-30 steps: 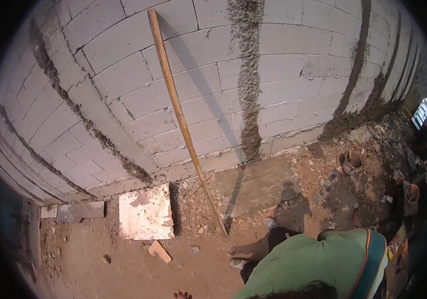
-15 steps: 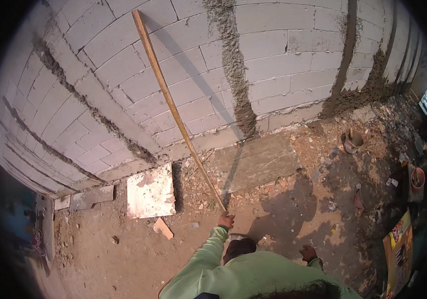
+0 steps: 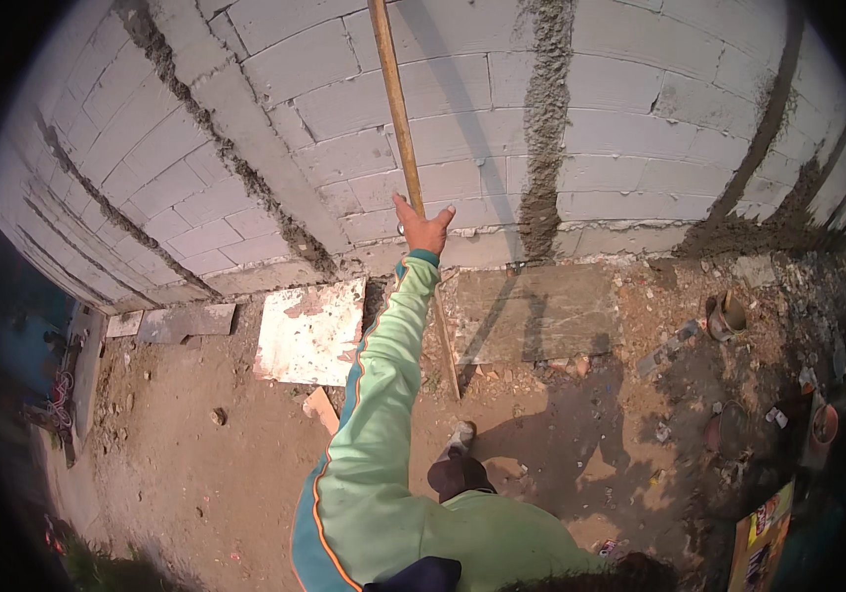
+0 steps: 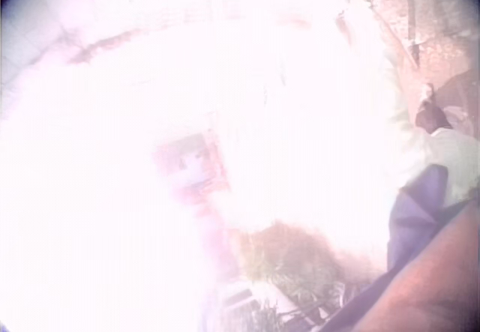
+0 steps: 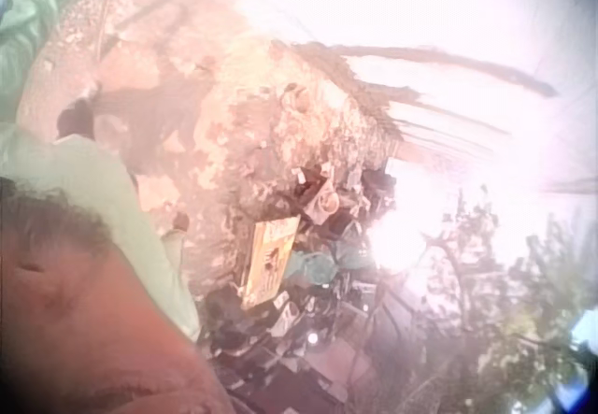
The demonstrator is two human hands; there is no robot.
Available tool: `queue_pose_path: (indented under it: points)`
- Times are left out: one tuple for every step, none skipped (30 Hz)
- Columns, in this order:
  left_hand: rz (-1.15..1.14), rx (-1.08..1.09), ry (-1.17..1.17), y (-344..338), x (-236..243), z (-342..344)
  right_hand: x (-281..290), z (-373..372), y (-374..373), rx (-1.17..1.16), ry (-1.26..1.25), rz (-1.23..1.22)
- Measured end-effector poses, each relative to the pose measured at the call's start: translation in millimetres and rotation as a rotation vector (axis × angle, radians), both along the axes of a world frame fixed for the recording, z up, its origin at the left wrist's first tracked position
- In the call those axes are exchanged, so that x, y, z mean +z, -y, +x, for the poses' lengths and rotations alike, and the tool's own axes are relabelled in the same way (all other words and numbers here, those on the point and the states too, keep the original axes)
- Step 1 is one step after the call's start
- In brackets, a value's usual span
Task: The person scoops cement from a bucket using a trowel and applies it to a block wall. They smooth the cement along the wall's surface and use a long metal rod to level the applied material.
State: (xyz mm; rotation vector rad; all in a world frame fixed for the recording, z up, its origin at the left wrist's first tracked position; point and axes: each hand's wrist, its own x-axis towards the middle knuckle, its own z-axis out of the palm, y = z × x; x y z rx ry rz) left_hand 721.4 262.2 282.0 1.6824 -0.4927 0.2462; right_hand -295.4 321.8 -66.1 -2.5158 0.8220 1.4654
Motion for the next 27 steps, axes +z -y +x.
queue_pose_path:
  points:
    - [0.011,0.027,0.017,6.2,10.7,44.2,12.6,8.4,-4.9,0.085,-0.127,-0.037]
    - [0.023,0.056,0.039,10.8,20.7,88.8,24.9,19.2,-8.8,0.179,-0.251,-0.066]
    - [-0.02,-0.017,-0.001,8.7,26.0,137.8,29.4,39.6,-3.5,0.038,-0.209,-0.076]
    - [-0.067,-0.089,-0.044,7.6,23.8,177.4,31.3,60.2,0.4,-0.188,-0.103,-0.092]
    - [0.005,-0.188,-0.084,16.1,17.4,196.0,40.7,86.8,-3.4,-0.442,0.027,-0.096]
    - [0.084,-0.278,-0.119,18.8,12.2,212.0,51.3,118.1,-8.9,-0.669,0.176,-0.083]
    - [0.172,-0.361,-0.146,20.7,10.3,224.9,60.1,151.4,-16.5,-0.873,0.341,-0.049]
    - [0.079,-0.54,-0.211,23.3,5.4,231.1,68.8,178.7,-17.6,-0.989,0.477,-0.031]
    - [0.021,-0.53,-0.228,21.9,1.3,240.1,73.9,205.8,-12.8,-1.039,0.602,-0.014]
    - [-0.034,-0.503,-0.248,9.4,-7.8,250.4,80.9,233.3,-2.5,-1.053,0.721,0.017]
    - [-0.098,-0.502,-0.261,13.5,-10.0,251.7,89.8,253.5,7.0,-1.047,0.829,0.021]
    - [-0.129,-0.563,-0.31,31.5,-3.9,227.9,103.0,274.1,16.5,-1.048,0.913,0.013]
    - [-0.114,-0.529,-0.254,26.5,-0.3,225.3,112.9,305.1,34.6,-1.019,1.006,0.045]
    - [-0.018,-0.548,-0.179,24.5,7.8,217.6,132.8,342.9,54.3,-1.029,1.075,0.105]
    - [0.08,-0.564,-0.103,20.6,16.5,206.9,154.9,380.6,74.4,-1.04,1.145,0.168]
    - [0.17,-0.485,-0.058,34.3,32.2,166.4,169.4,393.8,94.9,-1.076,1.237,0.204]
    - [0.133,-0.516,-0.085,29.6,40.3,135.0,190.6,424.4,107.4,-1.109,1.328,0.287]
    - [0.098,-0.551,-0.113,25.1,43.4,103.5,222.1,447.9,125.9,-1.014,1.365,0.291]
    - [0.018,-0.609,-0.072,21.0,46.8,68.2,253.1,468.4,140.9,-0.978,1.394,0.231]
    - [-0.06,-0.691,-0.039,22.8,47.0,28.4,276.8,477.6,157.5,-0.986,1.52,0.319]
    - [-0.044,-0.718,0.01,19.9,51.2,-17.7,318.1,486.6,166.8,-1.034,1.634,0.382]
    - [-0.032,-0.755,0.044,18.2,54.5,-68.5,364.5,488.7,173.2,-0.998,1.772,0.369]
    - [-0.005,-0.782,0.092,17.8,54.4,-119.0,396.7,479.6,186.9,-0.964,1.894,0.415]
    - [0.017,-0.802,0.126,16.1,47.8,-170.4,432.0,460.3,199.7,-0.774,2.046,0.491]
    - [0.046,-0.801,0.166,12.3,43.1,-218.5,477.8,448.4,202.1,-0.764,2.117,0.43]
    - [0.094,-0.818,0.226,8.4,42.2,-268.8,513.3,426.6,211.0,-0.613,2.189,0.396]
    - [0.132,-0.84,0.286,8.7,43.5,-327.1,542.0,397.7,217.2,-0.467,2.379,0.538]
